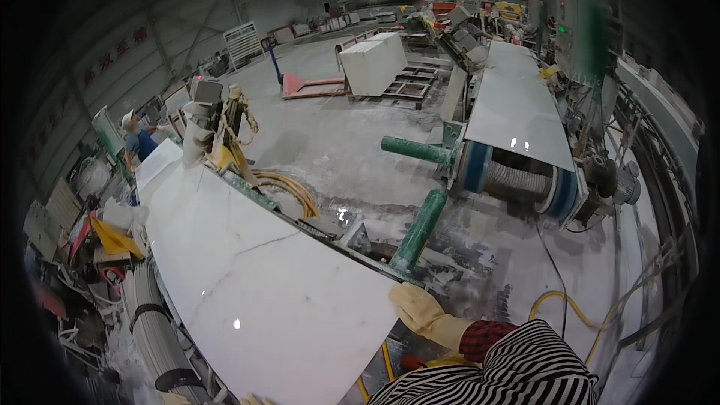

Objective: The person guides large white stone slabs through a conveyor-based polishing machine in a factory. They wear gloves and repeatedly feed slabs into the machine, then remove them after processing, maintaining a continuous workflow.

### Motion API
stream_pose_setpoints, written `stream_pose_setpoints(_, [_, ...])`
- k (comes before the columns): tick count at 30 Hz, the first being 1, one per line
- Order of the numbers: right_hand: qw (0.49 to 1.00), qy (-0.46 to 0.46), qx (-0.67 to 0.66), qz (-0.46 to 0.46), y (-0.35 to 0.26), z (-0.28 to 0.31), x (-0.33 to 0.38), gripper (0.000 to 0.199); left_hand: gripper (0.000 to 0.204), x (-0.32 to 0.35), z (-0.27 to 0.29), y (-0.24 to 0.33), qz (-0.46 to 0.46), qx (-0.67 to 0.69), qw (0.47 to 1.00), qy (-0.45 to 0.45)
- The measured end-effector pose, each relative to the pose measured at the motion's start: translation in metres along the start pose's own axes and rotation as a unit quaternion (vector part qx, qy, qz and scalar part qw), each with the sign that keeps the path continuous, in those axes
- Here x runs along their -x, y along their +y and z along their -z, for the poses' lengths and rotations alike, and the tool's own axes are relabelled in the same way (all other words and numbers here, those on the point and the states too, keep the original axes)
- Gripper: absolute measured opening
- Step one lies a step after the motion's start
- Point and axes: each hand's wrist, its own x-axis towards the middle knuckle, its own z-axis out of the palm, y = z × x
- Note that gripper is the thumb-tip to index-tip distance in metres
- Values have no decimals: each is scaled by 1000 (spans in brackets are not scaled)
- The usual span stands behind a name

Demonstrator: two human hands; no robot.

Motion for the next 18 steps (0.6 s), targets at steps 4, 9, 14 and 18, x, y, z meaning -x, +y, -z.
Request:
stream_pose_setpoints(4, [996, -77, -11, -40, -7, 13, -14, 46, 57, 17, -6, -3, 14, 37, 999, -10])
stream_pose_setpoints(9, [998, -44, -23, -49, -5, 25, 1, 44, 53, 13, 26, 21, 38, 67, 995, -68])
stream_pose_setpoints(14, [995, -63, -67, -24, -3, 34, -1, 38, 62, 57, 35, -4, -1, 51, 993, -108])
stream_pose_setpoints(18, [997, -39, -9, 69, 14, 25, -13, 40, 65, 70, 61, 1, -27, 53, 986, -158])
